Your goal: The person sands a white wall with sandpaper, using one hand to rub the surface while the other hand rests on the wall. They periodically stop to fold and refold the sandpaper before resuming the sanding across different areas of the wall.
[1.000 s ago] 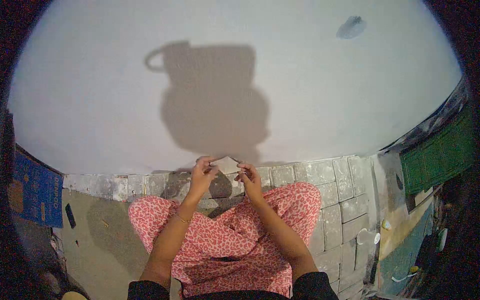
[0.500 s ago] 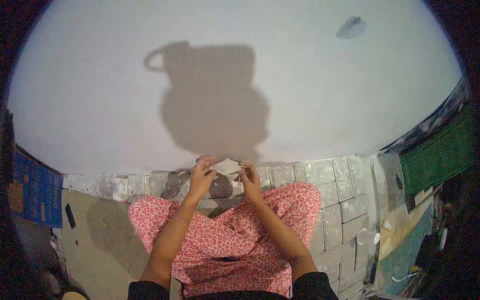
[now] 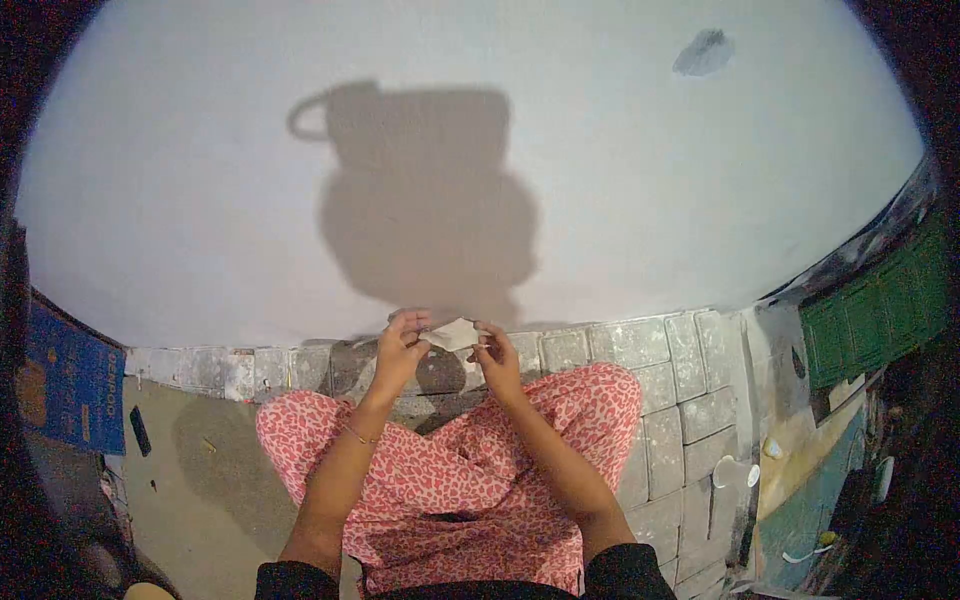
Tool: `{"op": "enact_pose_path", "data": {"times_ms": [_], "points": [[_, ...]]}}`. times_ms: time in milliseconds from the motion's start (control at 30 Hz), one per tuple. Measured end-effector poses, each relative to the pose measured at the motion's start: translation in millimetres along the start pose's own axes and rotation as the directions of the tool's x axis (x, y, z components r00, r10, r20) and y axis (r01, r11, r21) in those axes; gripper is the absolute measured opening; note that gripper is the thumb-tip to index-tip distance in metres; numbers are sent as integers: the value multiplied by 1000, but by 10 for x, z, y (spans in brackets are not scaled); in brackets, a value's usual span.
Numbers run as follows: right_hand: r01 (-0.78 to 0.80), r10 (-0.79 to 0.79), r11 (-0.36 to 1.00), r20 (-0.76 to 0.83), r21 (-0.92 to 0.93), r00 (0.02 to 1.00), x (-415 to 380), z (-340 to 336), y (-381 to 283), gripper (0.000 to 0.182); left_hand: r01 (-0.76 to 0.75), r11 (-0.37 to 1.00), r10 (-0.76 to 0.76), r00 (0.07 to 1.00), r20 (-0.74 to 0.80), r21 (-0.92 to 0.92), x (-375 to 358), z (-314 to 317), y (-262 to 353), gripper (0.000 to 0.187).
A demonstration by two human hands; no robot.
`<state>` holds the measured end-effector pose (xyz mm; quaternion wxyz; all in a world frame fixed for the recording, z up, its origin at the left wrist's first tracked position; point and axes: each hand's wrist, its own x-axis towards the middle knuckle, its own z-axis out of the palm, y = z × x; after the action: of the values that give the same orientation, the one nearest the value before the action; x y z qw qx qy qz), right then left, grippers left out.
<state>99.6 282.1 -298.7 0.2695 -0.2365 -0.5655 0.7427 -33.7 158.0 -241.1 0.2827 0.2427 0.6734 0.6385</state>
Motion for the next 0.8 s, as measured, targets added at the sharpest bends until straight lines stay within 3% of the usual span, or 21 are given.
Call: {"op": "enact_pose_path", "data": {"times_ms": [67,167,367,433,600,633,667,733,800], "points": [[81,-82,996,35,38,996,9,15,7,37,-23,999,23,1000,-4,-24,15,0,-53,48],[66,-65,997,42,-32,997,-18,12,-43,38,-67,997,66,996,-56,-30,14,5,-53,45],[84,-84,996,50,5,995,9,15,25,37,50,995,-56,996,-66,-85,16,7,-28,35],[74,-76,997,60,27,995,-14,38,-30,37,-95,995,95,992,-81,10,30,23,-111,24],[67,-67,998,43,-1,997,-24,63,-47,35,-126,990,131,988,-76,60,49,19,-137,14],[102,-100,991,26,-84,995,-21,63,-55,35,-149,986,155,984,-92,71,48,21,-137,14],[134,-134,977,11,-168,991,-20,58,-53,34,-149,986,155,984,-92,71,37,17,-104,14],[125,-128,984,-15,-126,992,3,46,-16,33,-100,965,115,992,-46,240,13,-3,-37,16],[118,-122,989,-42,-84,992,11,49,-7,33,-55,988,59,998,-24,147,6,17,-77,18]]}}
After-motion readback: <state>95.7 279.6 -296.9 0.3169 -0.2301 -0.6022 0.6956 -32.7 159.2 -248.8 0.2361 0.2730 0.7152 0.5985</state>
